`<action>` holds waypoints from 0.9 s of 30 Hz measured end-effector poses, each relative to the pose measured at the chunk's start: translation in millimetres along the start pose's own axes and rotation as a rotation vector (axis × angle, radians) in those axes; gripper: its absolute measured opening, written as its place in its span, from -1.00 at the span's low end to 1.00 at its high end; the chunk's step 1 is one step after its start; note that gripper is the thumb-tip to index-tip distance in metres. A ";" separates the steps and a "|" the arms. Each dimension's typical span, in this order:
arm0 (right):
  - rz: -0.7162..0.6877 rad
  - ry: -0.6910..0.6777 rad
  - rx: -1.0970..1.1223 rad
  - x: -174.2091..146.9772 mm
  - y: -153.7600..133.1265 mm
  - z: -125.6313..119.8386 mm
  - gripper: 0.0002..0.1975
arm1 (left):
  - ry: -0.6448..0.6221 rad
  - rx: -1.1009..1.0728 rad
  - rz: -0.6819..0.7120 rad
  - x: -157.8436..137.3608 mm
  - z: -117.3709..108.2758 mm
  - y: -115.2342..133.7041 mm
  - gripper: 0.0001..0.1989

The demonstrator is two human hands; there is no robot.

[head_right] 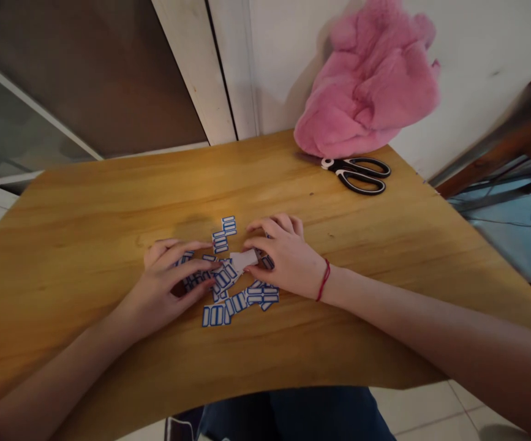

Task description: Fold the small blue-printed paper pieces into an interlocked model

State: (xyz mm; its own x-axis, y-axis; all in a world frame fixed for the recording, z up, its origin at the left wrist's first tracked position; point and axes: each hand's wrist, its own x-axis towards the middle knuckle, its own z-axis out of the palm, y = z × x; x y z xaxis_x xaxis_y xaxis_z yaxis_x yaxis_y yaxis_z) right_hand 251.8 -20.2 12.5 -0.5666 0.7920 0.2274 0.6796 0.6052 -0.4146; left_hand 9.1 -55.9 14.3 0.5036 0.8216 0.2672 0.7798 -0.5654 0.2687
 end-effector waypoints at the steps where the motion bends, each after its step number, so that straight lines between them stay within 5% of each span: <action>1: 0.003 -0.003 0.007 0.0 -0.2 -0.4 -0.75 | 0.001 0.000 0.005 -0.4 -1.1 0.2 -0.79; 6: 0.031 -0.014 0.035 2.1 0.5 -4.2 -0.83 | -0.030 0.023 -0.012 -0.2 -1.9 1.3 -0.65; 14: 0.039 0.009 0.073 3.8 4.4 -7.7 -0.88 | 0.011 -0.040 -0.103 0.6 -4.2 -11.1 -0.85; 21: 0.035 0.268 -0.173 12.0 29.4 -13.3 -0.75 | -0.031 -0.111 -0.141 1.8 -2.8 -6.3 -0.88; 27: -0.012 0.169 -0.244 11.1 30.8 -12.8 -0.69 | -0.086 -0.127 -0.187 2.6 -4.1 -2.7 -0.90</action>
State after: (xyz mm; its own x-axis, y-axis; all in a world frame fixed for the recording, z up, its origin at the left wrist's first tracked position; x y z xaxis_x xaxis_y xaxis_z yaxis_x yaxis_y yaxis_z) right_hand 272.4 8.2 13.5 -0.5039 0.7742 0.3831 0.7765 0.6003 -0.1917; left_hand 6.8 -52.6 18.1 0.3888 0.9130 0.1238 0.8122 -0.4031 0.4216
